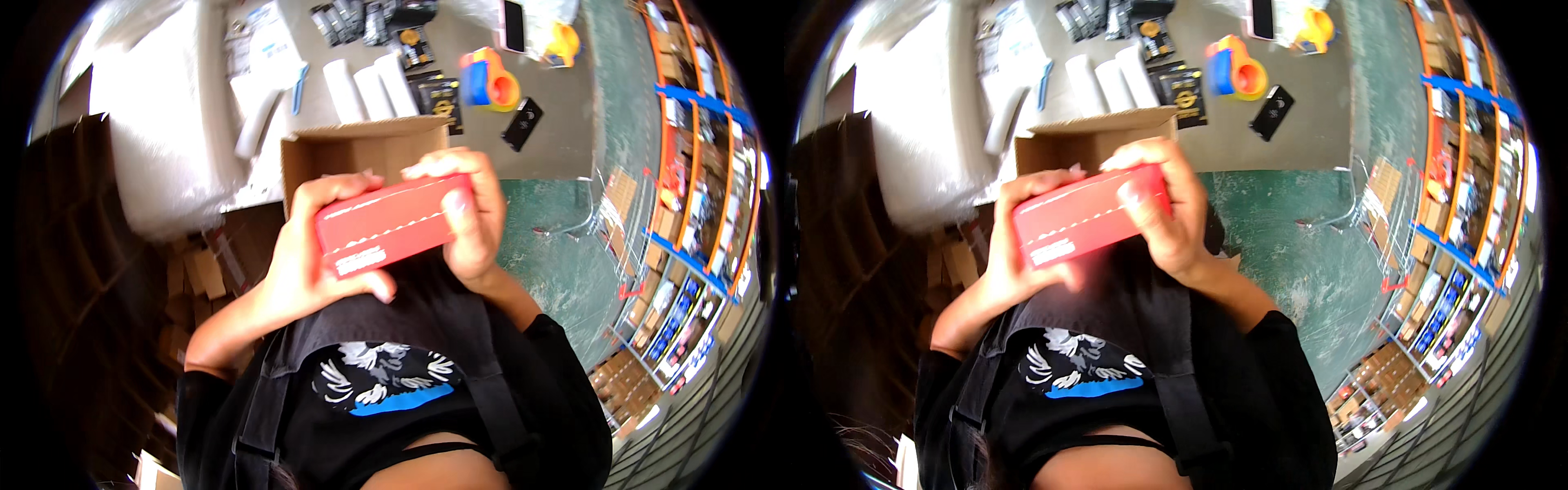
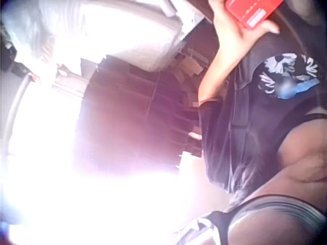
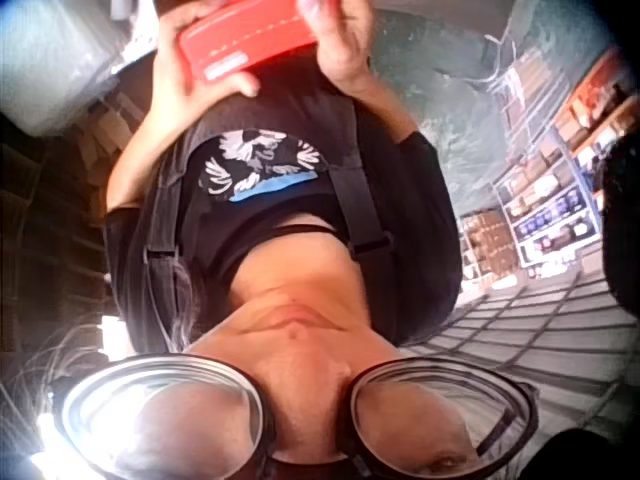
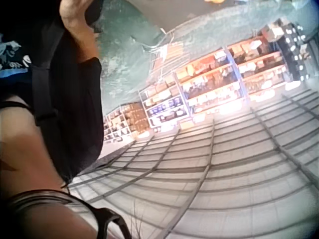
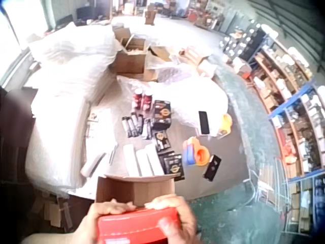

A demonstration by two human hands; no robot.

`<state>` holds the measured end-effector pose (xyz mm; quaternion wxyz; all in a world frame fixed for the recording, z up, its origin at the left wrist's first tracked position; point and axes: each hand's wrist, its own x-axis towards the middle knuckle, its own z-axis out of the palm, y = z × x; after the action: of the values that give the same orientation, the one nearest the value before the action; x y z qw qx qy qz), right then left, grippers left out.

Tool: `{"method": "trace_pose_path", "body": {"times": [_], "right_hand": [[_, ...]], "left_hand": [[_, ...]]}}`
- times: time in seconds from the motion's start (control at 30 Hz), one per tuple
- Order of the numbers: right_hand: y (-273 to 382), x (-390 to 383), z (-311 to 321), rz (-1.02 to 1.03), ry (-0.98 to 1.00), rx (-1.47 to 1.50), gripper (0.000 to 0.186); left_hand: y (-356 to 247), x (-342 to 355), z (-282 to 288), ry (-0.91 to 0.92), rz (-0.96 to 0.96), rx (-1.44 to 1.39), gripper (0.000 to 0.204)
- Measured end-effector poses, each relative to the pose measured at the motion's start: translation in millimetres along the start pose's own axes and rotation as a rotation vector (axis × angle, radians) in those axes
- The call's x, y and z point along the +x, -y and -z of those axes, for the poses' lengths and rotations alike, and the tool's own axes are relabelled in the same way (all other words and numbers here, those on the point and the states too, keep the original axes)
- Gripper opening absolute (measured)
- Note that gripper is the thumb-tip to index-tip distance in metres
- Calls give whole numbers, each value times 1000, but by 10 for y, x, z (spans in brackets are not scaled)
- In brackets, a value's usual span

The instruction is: The person cuts a sheet of bubble wrap and wraps several small black cylindrical items. They then place the wrapped items and other small boxes into a cardboard box and seal it with tape.

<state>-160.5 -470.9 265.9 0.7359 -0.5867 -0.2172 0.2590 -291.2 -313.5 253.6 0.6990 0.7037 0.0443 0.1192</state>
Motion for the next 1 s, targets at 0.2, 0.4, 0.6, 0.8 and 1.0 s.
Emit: {"method": "trace_pose_path", "body": {"times": [0.2, 0.4, 0.6, 0.8, 1.0], "right_hand": [[171, -85, 139, 95, 107, -152, 58], [282, 228, 764, -81, 206, 118, 95], [-505, 1820, 3805, 152, -408, -1251, 27], [-1322, 2889, 5708, 13, -62, -1920, 51], [-1738, 3525, 6088, -151, 213, -2140, 65]], "left_hand": [[72, 93, -162, -59, -99, -318, 93], [-13, 312, -348, -171, 66, -320, 91], [-48, 520, -695, -208, 179, -241, 53], [3, 717, -1185, -249, 397, -303, 48], [-147, 958, -1572, -153, 378, -185, 54]]}}
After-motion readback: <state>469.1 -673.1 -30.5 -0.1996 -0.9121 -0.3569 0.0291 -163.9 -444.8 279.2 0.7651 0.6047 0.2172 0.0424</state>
